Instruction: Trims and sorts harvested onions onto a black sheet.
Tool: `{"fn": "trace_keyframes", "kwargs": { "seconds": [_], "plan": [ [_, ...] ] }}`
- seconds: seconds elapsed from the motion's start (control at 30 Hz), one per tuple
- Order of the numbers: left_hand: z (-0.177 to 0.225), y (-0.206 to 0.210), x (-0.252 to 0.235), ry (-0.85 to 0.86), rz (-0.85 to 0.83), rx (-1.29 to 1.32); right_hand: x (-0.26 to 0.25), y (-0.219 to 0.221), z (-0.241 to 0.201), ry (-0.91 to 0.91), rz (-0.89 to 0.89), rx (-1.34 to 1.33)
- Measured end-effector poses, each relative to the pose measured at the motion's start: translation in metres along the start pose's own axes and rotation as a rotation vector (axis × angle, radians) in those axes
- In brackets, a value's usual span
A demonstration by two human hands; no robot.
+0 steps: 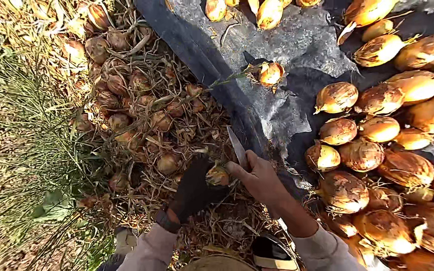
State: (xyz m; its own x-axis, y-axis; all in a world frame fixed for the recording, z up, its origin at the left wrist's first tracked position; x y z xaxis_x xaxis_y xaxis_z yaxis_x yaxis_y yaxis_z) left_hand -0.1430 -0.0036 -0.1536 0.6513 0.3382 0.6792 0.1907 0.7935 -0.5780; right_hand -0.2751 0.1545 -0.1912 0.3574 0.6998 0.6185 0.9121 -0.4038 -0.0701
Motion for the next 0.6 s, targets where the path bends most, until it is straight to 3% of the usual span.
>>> {"fn": "trace_keyframes", "kwargs": {
  "seconds": [0.1, 0.27, 0.4, 0.5, 0.6],
  "plan": [
    [-0.001, -0.014, 0.016, -0.059, 0.097, 0.114, -0.002, 0.009, -0.004, 0.006, -0.09, -0.003],
    [0.004, -0.04, 0.031, -0.113, 0.157, 0.565, -0.002, 0.018, -0.01, -0.028, -0.115, -0.027],
    [0.024, -0.064, 0.035, -0.005, 0.08, 0.47, -0.004, 0.023, -0.023, -0.139, -0.159, -0.06],
    [0.031, -0.065, 0.037, 0.018, -0.019, 0.614, -0.003, 0.029, -0.028, -0.268, -0.225, -0.183],
    [0.028, -0.061, 0.037, 0.105, 0.027, 0.496, 0.001, 0.037, -0.025, -0.253, -0.314, -0.342]
  ]
}}
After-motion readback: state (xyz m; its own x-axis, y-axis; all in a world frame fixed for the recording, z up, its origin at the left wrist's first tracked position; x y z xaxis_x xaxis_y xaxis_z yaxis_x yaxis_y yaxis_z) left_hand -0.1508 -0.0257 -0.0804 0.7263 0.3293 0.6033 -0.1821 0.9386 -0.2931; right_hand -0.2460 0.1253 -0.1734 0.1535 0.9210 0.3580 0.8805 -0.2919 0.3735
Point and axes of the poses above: each hand's wrist, its own x-axis away from the middle knuckle, its own y-axis out of the palm, z = x × y, the point moved 2 cm from there along -x, towards the middle knuckle, and after that the axes turned 8 degrees about -z, right-handed, at the moved point
